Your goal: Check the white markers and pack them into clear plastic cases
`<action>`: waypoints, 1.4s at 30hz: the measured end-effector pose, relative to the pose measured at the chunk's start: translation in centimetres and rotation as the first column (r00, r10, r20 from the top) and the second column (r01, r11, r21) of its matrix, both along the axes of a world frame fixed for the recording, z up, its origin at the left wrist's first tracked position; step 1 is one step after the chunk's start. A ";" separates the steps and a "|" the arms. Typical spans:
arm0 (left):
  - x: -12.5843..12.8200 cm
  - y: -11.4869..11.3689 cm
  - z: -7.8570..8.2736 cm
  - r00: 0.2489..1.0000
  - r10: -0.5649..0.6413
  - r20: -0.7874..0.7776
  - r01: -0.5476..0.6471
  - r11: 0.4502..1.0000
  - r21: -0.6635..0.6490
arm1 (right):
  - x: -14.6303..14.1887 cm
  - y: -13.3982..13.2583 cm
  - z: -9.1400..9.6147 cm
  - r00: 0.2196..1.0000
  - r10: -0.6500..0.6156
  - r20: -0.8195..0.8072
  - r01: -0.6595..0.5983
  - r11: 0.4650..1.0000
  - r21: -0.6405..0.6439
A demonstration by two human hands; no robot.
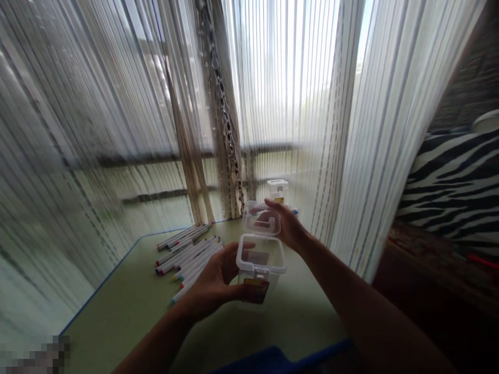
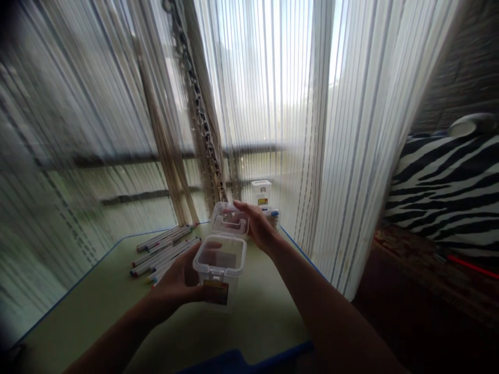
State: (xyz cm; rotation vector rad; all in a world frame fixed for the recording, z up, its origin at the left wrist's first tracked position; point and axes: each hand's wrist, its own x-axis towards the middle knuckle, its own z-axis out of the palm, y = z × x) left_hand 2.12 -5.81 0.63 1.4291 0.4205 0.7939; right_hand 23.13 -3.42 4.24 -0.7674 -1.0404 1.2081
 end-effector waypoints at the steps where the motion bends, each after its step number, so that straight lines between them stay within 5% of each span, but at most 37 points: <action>1: 0.0 -0.1 0.2 1.000 0.018 -0.001 -0.018 1.000 0.011 | 0.0 0.0 0.0 1.000 -0.004 0.010 0.004 1.000 0.002; 12: -0.5 0.0 1.0 0.999 0.045 -0.020 -0.043 0.996 0.072 | -0.1 -0.1 -0.1 0.989 0.148 -0.020 -0.148 0.989 -0.030; 20: -0.7 2.2 -0.3 0.981 0.173 0.093 -0.183 0.976 0.119 | -0.3 0.2 -0.9 0.990 0.111 0.088 -0.114 0.993 0.033; 22: -0.9 3.1 -0.6 0.950 0.306 0.055 -0.311 0.937 0.157 | -0.7 0.1 -0.9 0.998 0.049 0.029 -0.049 0.999 -0.011; 25: -1.2 3.7 -0.6 0.809 0.587 0.027 -0.574 0.780 0.250 | -1.5 -0.2 -1.0 0.993 -0.108 -0.048 0.104 0.991 -0.082; 27: -1.3 3.7 -0.5 0.747 0.664 0.045 -0.645 0.706 0.291 | -2.2 -0.6 -1.2 0.976 -0.203 -0.081 0.193 0.974 -0.118; 37: 0.0 2.4 -1.3 0.890 0.436 0.130 -0.446 0.893 0.059 | -5.7 -6.0 -5.3 0.822 -0.407 -0.399 0.387 0.912 -0.135; 40: -0.3 1.6 -0.9 0.903 0.416 0.111 -0.428 0.895 0.129 | -6.4 -7.8 -5.9 0.850 -0.379 -0.367 0.370 0.924 -0.097; 42: -0.6 1.2 -0.4 0.882 0.469 0.033 -0.460 0.846 0.269 | -6.7 -8.6 -6.2 0.875 -0.375 -0.306 0.365 0.927 -0.090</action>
